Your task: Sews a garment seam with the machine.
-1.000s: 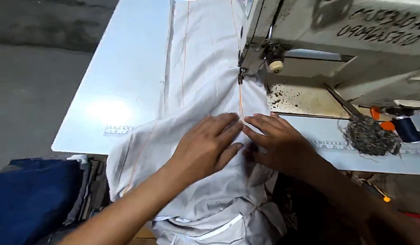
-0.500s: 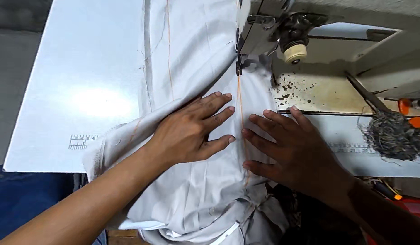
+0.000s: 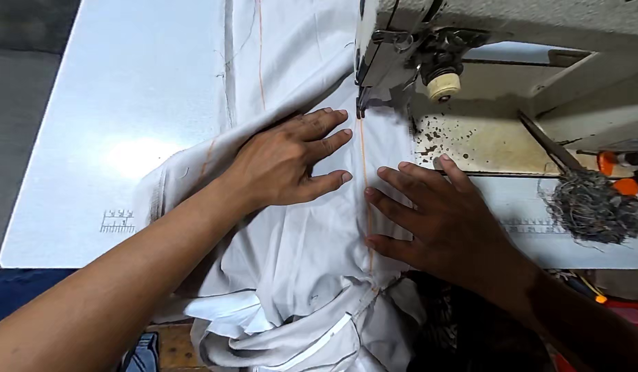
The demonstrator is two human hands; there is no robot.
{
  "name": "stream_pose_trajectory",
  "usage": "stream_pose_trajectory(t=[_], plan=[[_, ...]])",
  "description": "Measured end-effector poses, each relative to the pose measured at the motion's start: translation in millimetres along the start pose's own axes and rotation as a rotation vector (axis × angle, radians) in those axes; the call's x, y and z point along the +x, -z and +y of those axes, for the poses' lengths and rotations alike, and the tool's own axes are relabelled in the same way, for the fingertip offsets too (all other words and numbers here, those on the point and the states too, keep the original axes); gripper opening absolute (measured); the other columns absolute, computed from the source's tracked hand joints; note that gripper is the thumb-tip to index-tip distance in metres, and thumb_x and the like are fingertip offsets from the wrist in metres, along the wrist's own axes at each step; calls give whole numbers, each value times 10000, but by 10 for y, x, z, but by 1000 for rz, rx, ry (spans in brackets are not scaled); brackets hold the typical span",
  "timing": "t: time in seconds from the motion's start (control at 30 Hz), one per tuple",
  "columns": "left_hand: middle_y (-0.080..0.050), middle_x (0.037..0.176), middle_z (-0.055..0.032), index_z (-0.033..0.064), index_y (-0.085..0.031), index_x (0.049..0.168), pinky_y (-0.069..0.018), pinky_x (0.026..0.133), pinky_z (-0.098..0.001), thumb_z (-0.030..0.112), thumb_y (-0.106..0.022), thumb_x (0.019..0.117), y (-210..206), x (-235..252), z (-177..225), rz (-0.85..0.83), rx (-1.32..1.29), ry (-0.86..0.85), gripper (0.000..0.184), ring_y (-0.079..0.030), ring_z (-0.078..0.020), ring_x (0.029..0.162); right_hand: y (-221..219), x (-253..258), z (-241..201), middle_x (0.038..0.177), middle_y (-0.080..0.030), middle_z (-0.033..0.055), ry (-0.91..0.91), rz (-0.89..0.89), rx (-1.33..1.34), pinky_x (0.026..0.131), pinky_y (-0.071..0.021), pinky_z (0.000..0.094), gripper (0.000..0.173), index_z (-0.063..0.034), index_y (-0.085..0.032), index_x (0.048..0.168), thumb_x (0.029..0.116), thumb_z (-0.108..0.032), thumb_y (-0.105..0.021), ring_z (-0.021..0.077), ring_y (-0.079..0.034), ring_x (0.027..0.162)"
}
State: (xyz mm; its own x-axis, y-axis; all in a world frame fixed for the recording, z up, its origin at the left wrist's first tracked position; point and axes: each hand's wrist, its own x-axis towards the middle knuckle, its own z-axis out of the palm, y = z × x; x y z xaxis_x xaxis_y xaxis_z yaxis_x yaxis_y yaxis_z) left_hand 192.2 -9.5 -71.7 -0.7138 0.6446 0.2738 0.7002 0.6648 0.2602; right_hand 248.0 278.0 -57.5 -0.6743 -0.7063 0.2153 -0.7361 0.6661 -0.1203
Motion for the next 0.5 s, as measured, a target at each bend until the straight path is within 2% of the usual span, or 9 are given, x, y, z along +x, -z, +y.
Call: stream_pose_trajectory(t=[0.2, 0.5], plan=[[-525, 1539, -109, 137, -632, 1421, -368, 1194, -400, 605, -443, 1012, 27, 110, -137, -8, 0, -14, 650, -475, -215, 1445, -8, 57, 56, 1437, -616, 76, 3, 10, 18, 1143, -298, 688, 551, -269, -690, 1345, 1007, -637, -457, 310, -548, 1357], [-534, 1529, -118, 139, -630, 1425, -377, 1185, -407, 606, -429, 1010, 36, 263, -329, -5, 4, -28, 656, -491, -226, 1433, 3, 161, 133, 1444, -611, 83, 5, -13, -1, 1128, -312, 691, 550, -264, -687, 1353, 1021, -624, -438, 314, -561, 1344]])
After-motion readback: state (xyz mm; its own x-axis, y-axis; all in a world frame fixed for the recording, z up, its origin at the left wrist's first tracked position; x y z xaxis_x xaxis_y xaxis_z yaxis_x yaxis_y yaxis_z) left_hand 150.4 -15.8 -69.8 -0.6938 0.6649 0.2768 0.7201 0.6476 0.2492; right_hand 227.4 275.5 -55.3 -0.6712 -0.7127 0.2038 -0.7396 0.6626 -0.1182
